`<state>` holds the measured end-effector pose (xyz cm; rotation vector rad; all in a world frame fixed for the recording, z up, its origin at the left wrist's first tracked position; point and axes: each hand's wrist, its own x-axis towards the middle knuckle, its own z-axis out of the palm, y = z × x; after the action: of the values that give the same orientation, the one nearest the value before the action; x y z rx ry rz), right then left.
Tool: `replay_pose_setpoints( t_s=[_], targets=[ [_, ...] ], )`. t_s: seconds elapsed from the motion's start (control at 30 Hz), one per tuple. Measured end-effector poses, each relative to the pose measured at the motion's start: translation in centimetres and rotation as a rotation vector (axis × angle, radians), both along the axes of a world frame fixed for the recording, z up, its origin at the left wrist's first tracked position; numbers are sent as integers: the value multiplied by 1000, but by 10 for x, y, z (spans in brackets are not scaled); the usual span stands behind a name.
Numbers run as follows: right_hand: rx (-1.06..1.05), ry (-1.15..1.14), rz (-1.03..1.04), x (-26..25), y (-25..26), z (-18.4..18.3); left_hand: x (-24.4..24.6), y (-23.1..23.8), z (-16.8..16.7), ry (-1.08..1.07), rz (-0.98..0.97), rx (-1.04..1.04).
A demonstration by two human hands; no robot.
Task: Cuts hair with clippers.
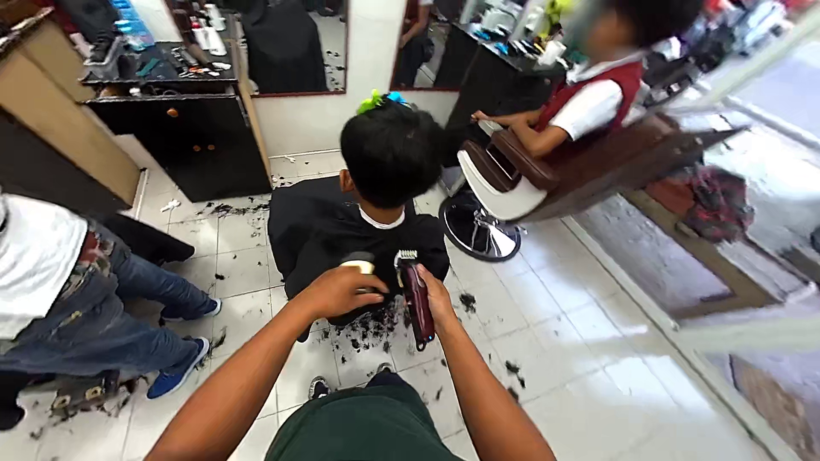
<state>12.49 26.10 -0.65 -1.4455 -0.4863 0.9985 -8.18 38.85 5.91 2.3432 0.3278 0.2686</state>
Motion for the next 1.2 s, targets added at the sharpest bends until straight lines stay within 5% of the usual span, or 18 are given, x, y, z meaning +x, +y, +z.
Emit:
replay_pose_setpoints(
  t_s=[0.07, 0.13, 0.23, 0.5, 0.63, 0.73, 0.93, 1.07, 1.2],
  targets=[
    [13, -10, 0, 8, -5, 2, 44, 4, 26, -185, -62, 35],
    [4, -27, 22, 21, -8, 6, 80, 9, 35, -289, 100, -116],
    [3, -56, 82, 43, -12, 9, 108, 15, 36, -10, 218, -406],
    [-38, -62, 281, 85, 11, 8, 96, 1, 58, -9, 161, 132],
    [44, -169, 426, 80, 49, 11, 98, -2, 99, -341, 428, 519],
    [55, -214, 541, 73, 72, 18, 104, 15, 123, -301, 655, 703],
    [41, -177, 576, 71, 87, 23, 118, 27, 118, 112, 759, 757],
    [186, -229, 537, 68, 93, 21, 122, 28, 110, 164, 789, 734],
    [103, -260, 591, 74, 92, 24, 123, 27, 110, 161, 806, 728]
  ],
)
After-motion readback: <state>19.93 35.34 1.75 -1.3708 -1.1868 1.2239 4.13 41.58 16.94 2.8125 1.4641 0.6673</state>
